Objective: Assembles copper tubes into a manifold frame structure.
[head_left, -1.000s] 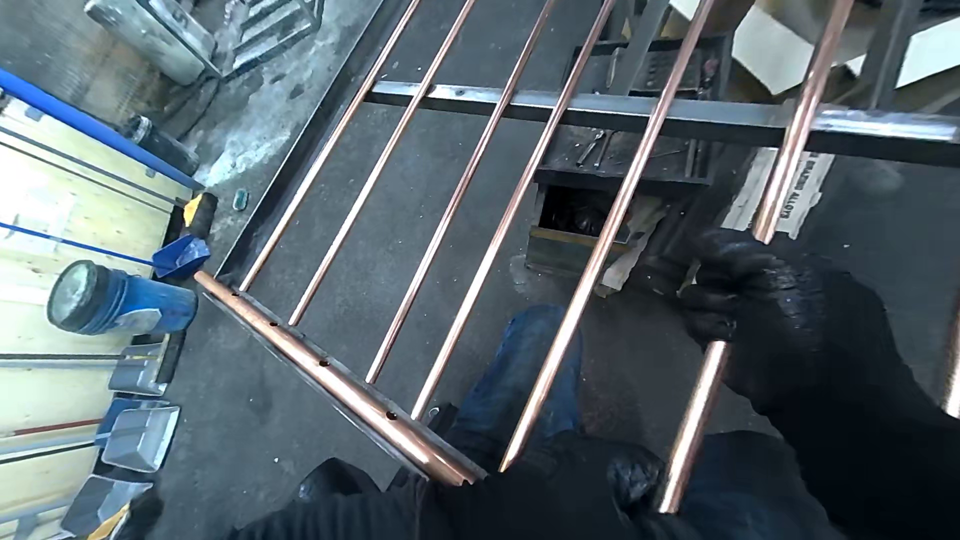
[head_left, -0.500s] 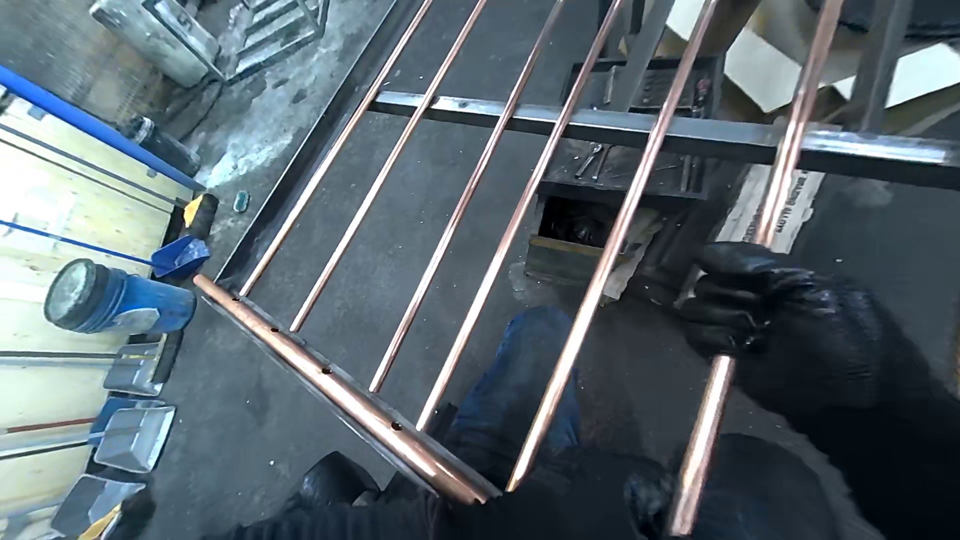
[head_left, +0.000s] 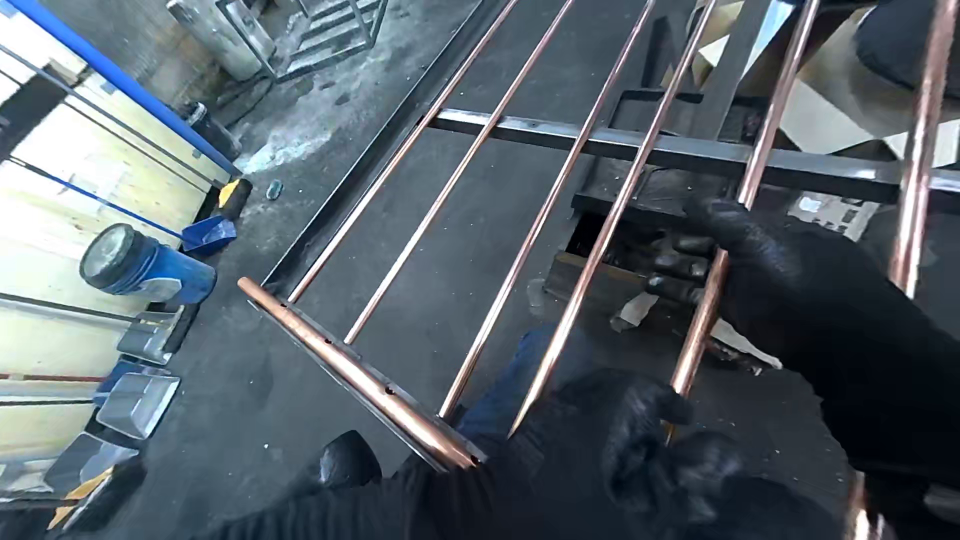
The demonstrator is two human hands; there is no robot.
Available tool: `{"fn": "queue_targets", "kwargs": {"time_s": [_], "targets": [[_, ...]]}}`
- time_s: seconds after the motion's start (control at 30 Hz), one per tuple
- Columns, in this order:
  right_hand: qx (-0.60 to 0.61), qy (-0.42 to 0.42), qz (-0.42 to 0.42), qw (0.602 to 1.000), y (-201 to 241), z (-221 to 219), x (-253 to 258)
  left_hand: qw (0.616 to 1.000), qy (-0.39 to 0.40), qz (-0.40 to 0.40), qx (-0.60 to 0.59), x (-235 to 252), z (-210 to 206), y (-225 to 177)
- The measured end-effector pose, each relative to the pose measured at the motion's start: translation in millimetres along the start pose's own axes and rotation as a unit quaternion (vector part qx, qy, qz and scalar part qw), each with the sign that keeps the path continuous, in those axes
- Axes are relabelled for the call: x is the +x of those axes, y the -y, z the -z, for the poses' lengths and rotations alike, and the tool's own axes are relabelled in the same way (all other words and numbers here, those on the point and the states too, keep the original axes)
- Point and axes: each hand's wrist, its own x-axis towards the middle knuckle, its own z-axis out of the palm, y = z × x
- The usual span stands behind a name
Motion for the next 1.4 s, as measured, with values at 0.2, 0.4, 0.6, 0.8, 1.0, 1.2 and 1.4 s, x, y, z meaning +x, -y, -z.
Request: {"fn": "queue_targets", "kwargs": {"time_s": [0.2,0.4,0.6,0.8,1.0,1.2,1.4], "targets": [[0.117,-0.004,-0.059,0.991,-0.3,-11.4,1.7,0.955,0.197,0.112,0.191,1.3,10.6,16.1],[0.069,0.024,-0.022,0.997,-21.9,6.5,1.1,0.944,0.244,0.162,-0.154,-5.1,-14.6,33.4],[-0.005,-0.024,-0.023,0.999,-26.7,17.2,-1.9,0.948,0.211,0.137,-0.194,-5.8,-34.3,38.9],[-0.007,-0.024,-0.003,1.000,-30.7,23.3,-4.0,0.950,0.227,0.153,-0.149,-2.7,-35.6,29.1],[-0.056,-0.047,-0.017,0.997,-18.6,16.0,-14.3,0.948,0.235,0.158,-0.149,-1.6,-36.3,30.1],[-0.024,-0.057,-0.015,0.998,-26.6,10.5,-15.5,0.949,0.233,0.145,-0.158,-9.9,-42.1,52.0],[-0.010,-0.084,-0.028,0.996,-32.0,7.8,-15.6,0.942,0.238,0.182,-0.150,-3.6,-39.1,39.5]]}}
